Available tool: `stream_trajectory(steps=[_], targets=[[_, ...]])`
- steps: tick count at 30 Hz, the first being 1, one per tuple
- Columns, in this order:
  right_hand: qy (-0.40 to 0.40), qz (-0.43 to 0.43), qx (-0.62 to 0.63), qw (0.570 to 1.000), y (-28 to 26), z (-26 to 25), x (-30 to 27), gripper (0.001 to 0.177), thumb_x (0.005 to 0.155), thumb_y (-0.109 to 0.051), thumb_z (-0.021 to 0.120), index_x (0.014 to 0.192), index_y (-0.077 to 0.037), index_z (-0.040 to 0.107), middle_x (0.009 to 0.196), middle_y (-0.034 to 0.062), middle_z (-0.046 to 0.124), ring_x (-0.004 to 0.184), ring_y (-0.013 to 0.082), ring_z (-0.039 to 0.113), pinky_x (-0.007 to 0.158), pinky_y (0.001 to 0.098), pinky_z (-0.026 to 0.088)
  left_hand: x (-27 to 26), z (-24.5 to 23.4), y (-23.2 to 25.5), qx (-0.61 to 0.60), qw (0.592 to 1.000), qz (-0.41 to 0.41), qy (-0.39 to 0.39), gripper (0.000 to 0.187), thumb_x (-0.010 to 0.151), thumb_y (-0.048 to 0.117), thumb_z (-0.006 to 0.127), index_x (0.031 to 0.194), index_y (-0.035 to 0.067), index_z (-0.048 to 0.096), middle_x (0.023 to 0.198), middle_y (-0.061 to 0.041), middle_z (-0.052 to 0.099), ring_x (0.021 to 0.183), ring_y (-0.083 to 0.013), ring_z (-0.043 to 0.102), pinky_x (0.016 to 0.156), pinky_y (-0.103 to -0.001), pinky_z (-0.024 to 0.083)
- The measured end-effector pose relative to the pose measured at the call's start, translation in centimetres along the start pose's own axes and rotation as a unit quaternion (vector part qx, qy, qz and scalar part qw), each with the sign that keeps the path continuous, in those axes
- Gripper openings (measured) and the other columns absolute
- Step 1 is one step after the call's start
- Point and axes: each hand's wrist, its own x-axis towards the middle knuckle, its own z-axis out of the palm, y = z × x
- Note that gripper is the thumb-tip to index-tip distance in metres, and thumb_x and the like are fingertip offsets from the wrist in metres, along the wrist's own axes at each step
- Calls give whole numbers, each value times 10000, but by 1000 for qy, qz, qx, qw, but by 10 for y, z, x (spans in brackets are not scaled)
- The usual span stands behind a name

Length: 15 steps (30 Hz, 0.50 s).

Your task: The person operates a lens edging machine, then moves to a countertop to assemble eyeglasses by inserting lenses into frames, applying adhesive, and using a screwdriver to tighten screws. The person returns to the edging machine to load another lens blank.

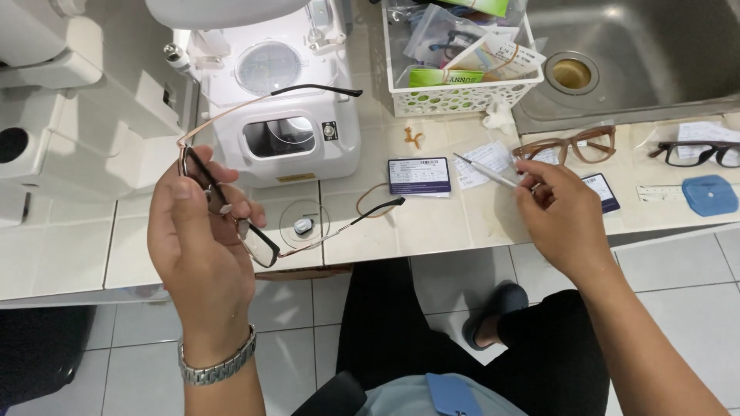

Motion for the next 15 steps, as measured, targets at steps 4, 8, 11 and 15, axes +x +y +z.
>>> stream_trajectory(steps=[4,8,11,15], targets=[[28,-35,-21,999,18,0,3,325,955,-81,637,1265,-84,735,999,15,667,698,162,555,798,320,481,-5,1,-1,18,1000,-13,-1,398,1043,348,478,1256,33,596,1021,-46,612,707,-115,523,619,-280,545],[51,-204,-102,972,47,8,2,274,975,-40,689,1241,-19,750,1044,111,680,911,299,595,876,414,473,-14,7,-5,23,999,-23,-4,363,1019,349,493,1204,59,609,994,-26,621,687,-108,515,596,-267,524],[55,-251,-107,960,49,-1,-15,278,1010,-23,718,1286,9,735,1150,158,669,1032,358,576,922,450,470,-23,17,-10,30,998,-52,-6,397,975,389,516,1186,70,623,993,-23,639,675,-117,521,582,-268,517],[109,-276,-39,954,39,-23,-48,231,1054,125,665,1266,48,715,1227,201,670,1115,332,596,758,372,528,-30,30,-21,19,998,-49,-35,387,947,391,526,1141,75,638,1004,-22,641,673,-131,517,564,-273,514]])
